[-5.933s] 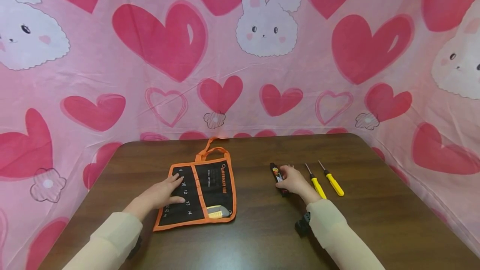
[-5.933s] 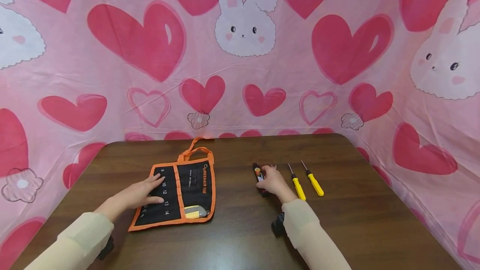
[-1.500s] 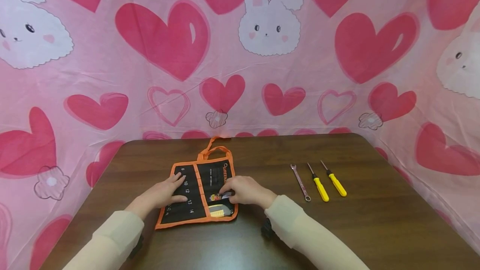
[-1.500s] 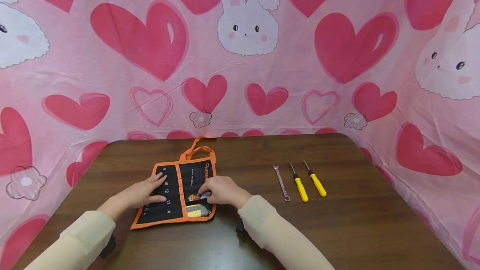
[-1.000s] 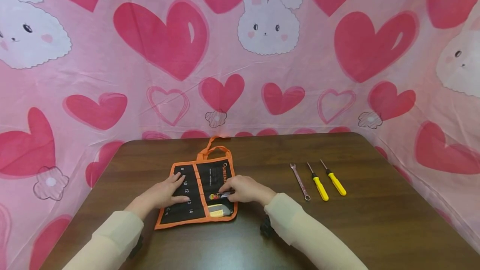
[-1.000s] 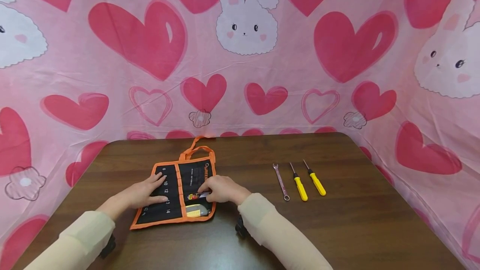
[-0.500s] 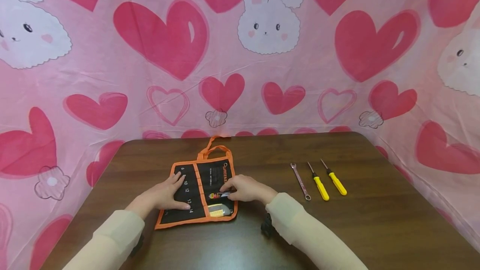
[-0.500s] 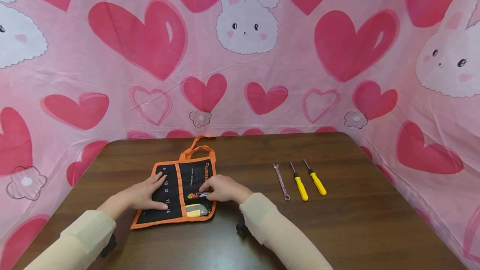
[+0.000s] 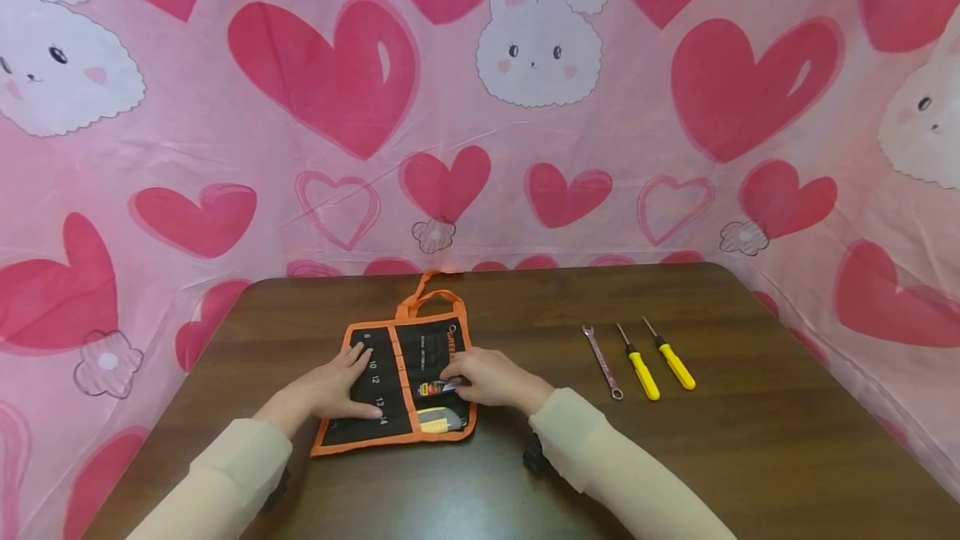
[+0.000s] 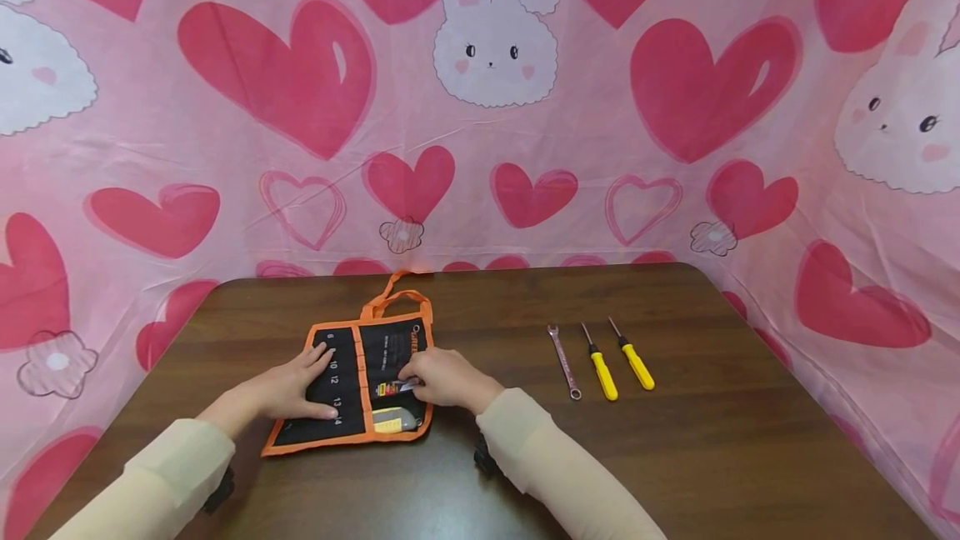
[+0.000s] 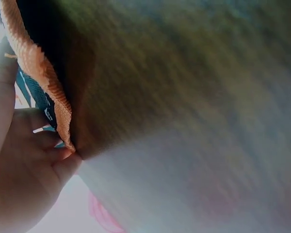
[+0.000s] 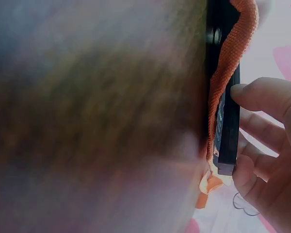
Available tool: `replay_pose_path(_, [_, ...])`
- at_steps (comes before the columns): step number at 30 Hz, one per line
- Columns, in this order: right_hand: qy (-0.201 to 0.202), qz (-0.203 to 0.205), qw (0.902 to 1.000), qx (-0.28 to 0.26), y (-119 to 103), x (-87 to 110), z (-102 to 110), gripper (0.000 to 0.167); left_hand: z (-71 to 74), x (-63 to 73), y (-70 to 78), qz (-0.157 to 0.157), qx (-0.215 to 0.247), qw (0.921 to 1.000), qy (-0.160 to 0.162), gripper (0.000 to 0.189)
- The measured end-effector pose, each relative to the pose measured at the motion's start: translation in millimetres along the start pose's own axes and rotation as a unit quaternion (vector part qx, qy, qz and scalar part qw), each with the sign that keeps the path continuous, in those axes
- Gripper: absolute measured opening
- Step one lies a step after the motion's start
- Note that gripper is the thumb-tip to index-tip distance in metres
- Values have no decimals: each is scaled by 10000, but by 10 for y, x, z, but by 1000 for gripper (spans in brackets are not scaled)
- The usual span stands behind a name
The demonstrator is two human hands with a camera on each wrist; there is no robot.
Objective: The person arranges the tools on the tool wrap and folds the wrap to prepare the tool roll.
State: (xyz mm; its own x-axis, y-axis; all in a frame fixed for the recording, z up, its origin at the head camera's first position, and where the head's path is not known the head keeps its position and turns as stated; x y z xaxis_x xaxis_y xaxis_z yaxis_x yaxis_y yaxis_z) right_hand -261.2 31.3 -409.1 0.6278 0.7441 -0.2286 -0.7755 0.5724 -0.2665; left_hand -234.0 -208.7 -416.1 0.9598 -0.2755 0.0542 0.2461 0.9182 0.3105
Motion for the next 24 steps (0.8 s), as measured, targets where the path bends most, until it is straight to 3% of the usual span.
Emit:
replay_pose_path(9, [66,128,9998,110,-53,-1,15,24,-13,7,10,14,-6,10000,29,111])
replay_pose_path(17, [-334,-415,9960,-713,-17,-4,-26,24,-47,-12,1,62,-94,9999,110,114])
replay_pose_path(24, [-357,-640,9893,-1265,47,4,-68,23,-46,-9,1,42,-98,9998,158,114])
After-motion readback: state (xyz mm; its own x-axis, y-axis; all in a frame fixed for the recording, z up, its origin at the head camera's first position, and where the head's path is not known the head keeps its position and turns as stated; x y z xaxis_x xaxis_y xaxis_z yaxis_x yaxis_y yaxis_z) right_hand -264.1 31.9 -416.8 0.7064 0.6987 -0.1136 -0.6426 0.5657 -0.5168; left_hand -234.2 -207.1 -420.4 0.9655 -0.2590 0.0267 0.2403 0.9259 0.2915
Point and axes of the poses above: each hand's wrist, its own x-axis away from the middle knuckle, its own z-axis out of the back of the hand, y = z × x, the point moved 3 cm from there along -x, towards the middle knuckle, and after that the axes turned 13 degrees about y, right-handed, at the moved point
